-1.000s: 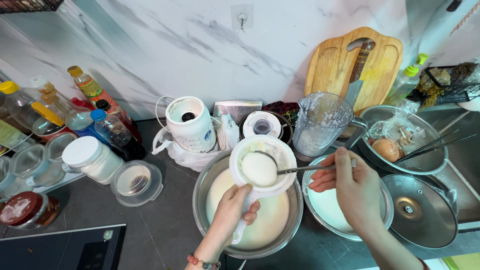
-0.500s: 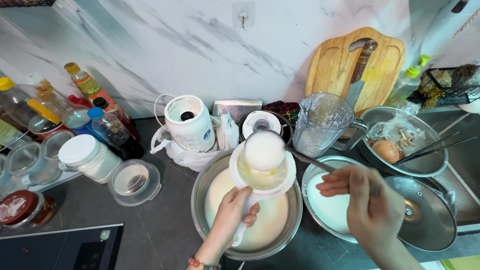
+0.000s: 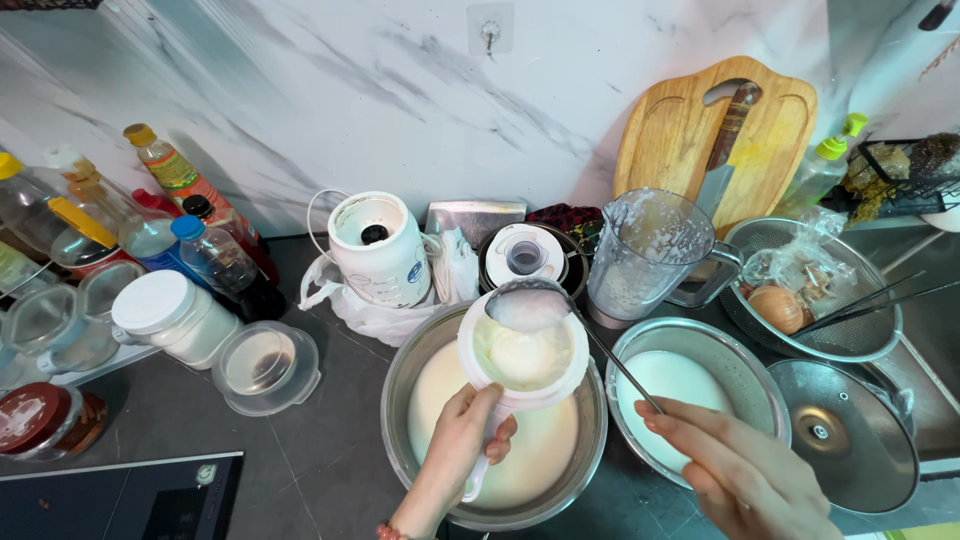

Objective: The person scoops a white liquid from a large metal bowl into a small plastic container using a ladle, then stirs the contents inside the container. The person repeats this scooping and stirring process multiple times.

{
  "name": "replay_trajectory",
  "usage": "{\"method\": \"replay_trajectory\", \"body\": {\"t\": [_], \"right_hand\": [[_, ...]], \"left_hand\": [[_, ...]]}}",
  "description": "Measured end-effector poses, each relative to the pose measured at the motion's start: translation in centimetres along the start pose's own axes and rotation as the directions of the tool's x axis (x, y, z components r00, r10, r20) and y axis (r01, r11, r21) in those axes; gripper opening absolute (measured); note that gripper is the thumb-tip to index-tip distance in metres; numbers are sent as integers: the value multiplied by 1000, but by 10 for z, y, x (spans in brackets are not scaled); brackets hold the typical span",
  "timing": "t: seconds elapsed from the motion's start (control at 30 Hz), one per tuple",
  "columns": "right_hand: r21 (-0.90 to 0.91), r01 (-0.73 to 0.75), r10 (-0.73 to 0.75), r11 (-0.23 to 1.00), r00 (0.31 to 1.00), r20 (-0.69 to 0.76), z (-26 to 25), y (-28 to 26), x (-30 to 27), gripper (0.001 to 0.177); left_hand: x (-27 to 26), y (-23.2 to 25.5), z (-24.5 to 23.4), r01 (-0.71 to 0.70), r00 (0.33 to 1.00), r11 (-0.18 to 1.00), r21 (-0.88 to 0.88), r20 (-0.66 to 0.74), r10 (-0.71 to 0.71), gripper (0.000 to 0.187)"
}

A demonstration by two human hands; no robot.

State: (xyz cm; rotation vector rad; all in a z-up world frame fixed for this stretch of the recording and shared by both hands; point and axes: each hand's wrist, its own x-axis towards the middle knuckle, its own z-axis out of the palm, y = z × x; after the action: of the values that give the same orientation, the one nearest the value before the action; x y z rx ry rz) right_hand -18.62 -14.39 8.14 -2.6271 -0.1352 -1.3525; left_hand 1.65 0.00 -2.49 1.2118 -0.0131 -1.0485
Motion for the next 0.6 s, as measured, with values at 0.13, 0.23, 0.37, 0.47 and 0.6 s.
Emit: {"method": "replay_trajectory", "body": {"t": [0.13, 0.23, 0.37, 0.47, 0.6], "right_hand": [[43, 22, -25, 999, 996, 85, 0, 15, -16, 37], [9, 24, -25, 1000, 986, 162, 12, 24, -26, 37], [138, -566, 558, 813, 824, 96, 39, 30, -38, 33], [236, -805, 786, 544, 587, 194, 45, 36, -21, 45], [133, -877, 815, 461, 478, 329, 53, 47, -18, 71]], "left_hand": [[4, 1, -1, -7, 1000, 1000, -5, 1, 7, 19], [6, 1, 0, -4, 1000, 1000, 10, 3, 4, 20], [11, -9, 0, -39, 999, 999, 33, 36, 38, 18], [12, -23, -1, -46, 998, 998, 31, 37, 45, 19], [6, -32, -4, -51, 998, 990, 134, 45, 45, 24]]}}
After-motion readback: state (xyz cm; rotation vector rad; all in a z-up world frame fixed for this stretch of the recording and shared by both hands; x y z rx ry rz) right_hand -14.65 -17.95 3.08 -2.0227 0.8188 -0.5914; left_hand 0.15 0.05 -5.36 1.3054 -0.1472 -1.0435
